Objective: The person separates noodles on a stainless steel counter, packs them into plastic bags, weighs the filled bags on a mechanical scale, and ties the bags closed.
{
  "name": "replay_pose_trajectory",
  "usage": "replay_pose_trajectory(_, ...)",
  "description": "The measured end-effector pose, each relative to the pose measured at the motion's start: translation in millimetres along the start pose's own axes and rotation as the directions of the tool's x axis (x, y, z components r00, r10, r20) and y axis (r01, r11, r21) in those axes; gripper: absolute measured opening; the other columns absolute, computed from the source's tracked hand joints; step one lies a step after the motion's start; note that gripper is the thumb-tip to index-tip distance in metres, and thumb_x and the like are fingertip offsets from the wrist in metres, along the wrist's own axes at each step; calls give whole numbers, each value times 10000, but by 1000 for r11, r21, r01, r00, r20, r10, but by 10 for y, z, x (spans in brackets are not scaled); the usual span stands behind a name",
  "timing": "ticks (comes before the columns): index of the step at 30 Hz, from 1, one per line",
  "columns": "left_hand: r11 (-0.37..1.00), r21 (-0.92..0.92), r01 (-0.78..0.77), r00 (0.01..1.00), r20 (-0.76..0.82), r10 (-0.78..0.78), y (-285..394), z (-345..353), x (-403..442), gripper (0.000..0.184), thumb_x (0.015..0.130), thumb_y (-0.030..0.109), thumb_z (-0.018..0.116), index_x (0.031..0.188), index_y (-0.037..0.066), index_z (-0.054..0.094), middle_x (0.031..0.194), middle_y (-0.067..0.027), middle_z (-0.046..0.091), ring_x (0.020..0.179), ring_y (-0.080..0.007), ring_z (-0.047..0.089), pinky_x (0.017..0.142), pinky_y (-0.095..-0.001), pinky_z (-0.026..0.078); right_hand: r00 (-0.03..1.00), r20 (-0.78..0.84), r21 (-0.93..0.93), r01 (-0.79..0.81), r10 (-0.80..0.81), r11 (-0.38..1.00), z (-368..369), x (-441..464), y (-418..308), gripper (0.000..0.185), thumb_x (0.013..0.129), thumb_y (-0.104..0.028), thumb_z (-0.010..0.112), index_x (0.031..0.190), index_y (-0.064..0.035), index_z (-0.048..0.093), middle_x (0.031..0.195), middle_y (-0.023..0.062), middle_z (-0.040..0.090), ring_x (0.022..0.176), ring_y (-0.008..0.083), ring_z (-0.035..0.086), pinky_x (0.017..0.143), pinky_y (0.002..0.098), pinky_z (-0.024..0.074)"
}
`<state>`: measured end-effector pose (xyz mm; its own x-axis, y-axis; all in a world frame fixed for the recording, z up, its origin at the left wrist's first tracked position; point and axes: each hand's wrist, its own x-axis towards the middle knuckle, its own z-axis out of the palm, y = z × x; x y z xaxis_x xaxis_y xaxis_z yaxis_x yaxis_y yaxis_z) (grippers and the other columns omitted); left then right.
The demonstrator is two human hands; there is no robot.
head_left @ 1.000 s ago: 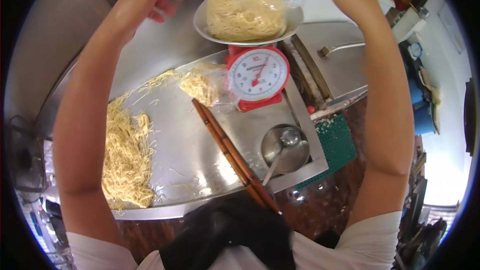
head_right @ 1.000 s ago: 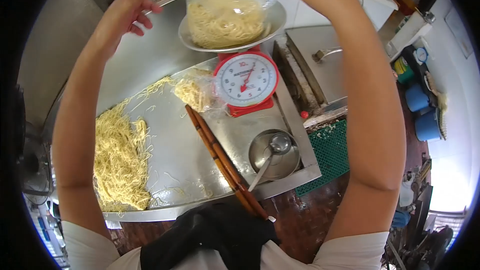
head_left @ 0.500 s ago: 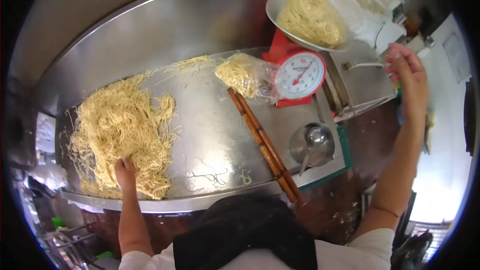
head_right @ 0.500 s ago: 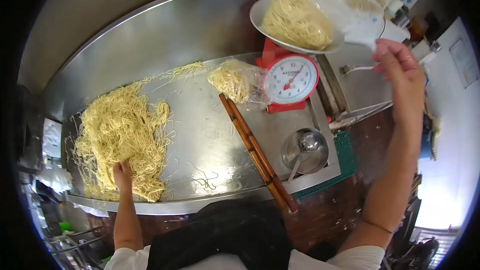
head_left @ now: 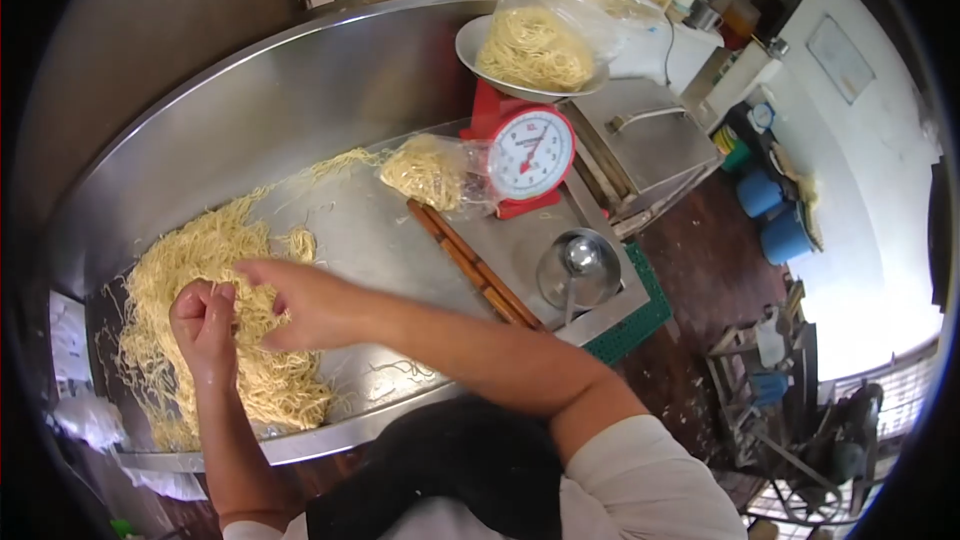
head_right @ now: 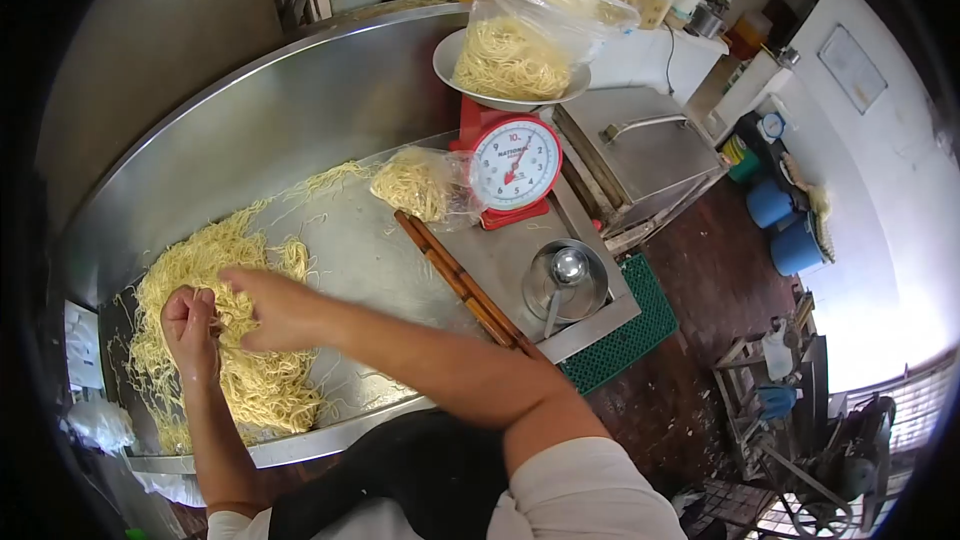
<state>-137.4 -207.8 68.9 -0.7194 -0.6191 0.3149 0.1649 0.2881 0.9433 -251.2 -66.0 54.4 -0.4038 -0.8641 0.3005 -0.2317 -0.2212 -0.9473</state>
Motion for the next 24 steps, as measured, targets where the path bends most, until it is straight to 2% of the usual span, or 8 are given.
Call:
replay_pose_trajectory(7, 857, -512, 54, 998, 52, -32, 161, 57, 23, 143, 853, 57, 576, 797, 116, 459, 624, 7, 418, 517, -80, 384, 447, -229, 337, 932, 256, -187, -213, 257, 959, 146, -299, 614, 269, 906, -285, 606, 960, -21, 608, 771, 110, 606, 714, 171, 555, 658, 334, 450)
replay_pose_trajectory(9, 868, -467, 168, 978, -29, -205, 129, 59, -2, 187, 829, 1, 571, 726, 112, 461, 620, 10, 453, 523, -73, 407, 462, -223, 343, 884, 213, -116, -400, 416, 909, 68, -448, 643, 267, 924, -298, 589, 977, -37, 620, 784, 75, 609, 715, 160, 530, 671, 320, 446)
replay_pose_trajectory(11, 886, -401, 233, 967, -6, -257, 19, 29, -43, 226, 816, -14, 584, 665, 110, 471, 624, 9, 494, 535, -70, 439, 481, -218, 360, 919, 199, -62, -334, 339, 941, 63, -443, 923, 271, 939, -304, 560, 1038, -58, 616, 879, 50, 632, 787, 158, 569, 717, 320, 463)
replay_pose_trajectory(14, 966, -97, 240, 964, 141, -226, -235, 50, -104, 248, 807, 19, 637, 615, 104, 507, 646, 10, 549, 568, -87, 498, 519, -236, 406, 842, 52, 489, -491, 538, 721, 145, -189, 694, 310, 943, -386, 501, 1024, -105, 607, 922, 23, 614, 826, 159, 593, 692, 349, 479)
replay_pose_trajectory(17, 986, -79, 145, 973, 190, -128, -432, 185, -143, 151, 830, 54, 645, 698, 55, 572, 668, -11, 565, 609, -106, 535, 552, -271, 431, 865, 136, 816, -374, 483, 440, 311, 2, 454, 369, 954, -465, 437, 1018, -133, 585, 972, 15, 600, 865, 151, 590, 697, 343, 490)
replay_pose_trajectory(20, 977, 213, -33, 976, 217, -15, -442, 136, -136, 106, 845, 70, 638, 758, 33, 592, 749, -22, 583, 644, -118, 556, 565, -268, 442, 687, 80, 816, -461, 722, 348, 537, 130, 430, 400, 955, -502, 404, 921, -143, 577, 859, 9, 594, 768, 136, 564, 628, 322, 459)
replay_pose_trajectory(22, 871, 433, -232, 954, 276, 117, -460, 64, -170, 98, 845, 90, 648, 800, 11, 610, 814, -53, 618, 681, -165, 586, 592, -294, 462, 652, 136, 772, -542, 746, 332, 548, 83, 689, 368, 948, -487, 442, 811, -159, 537, 663, -17, 501, 543, 106, 433, 479, 277, 342)
replay_pose_trajectory(24, 890, 386, -242, 969, 149, 198, -511, 16, -208, 203, 825, 228, 685, 839, 31, 636, 900, -116, 639, 741, -254, 595, 642, -376, 471, 558, 134, 719, -623, 819, 307, 543, 63, 692, 356, 938, -477, 481, 766, -166, 510, 578, -32, 430, 452, 94, 342, 417, 260, 265)
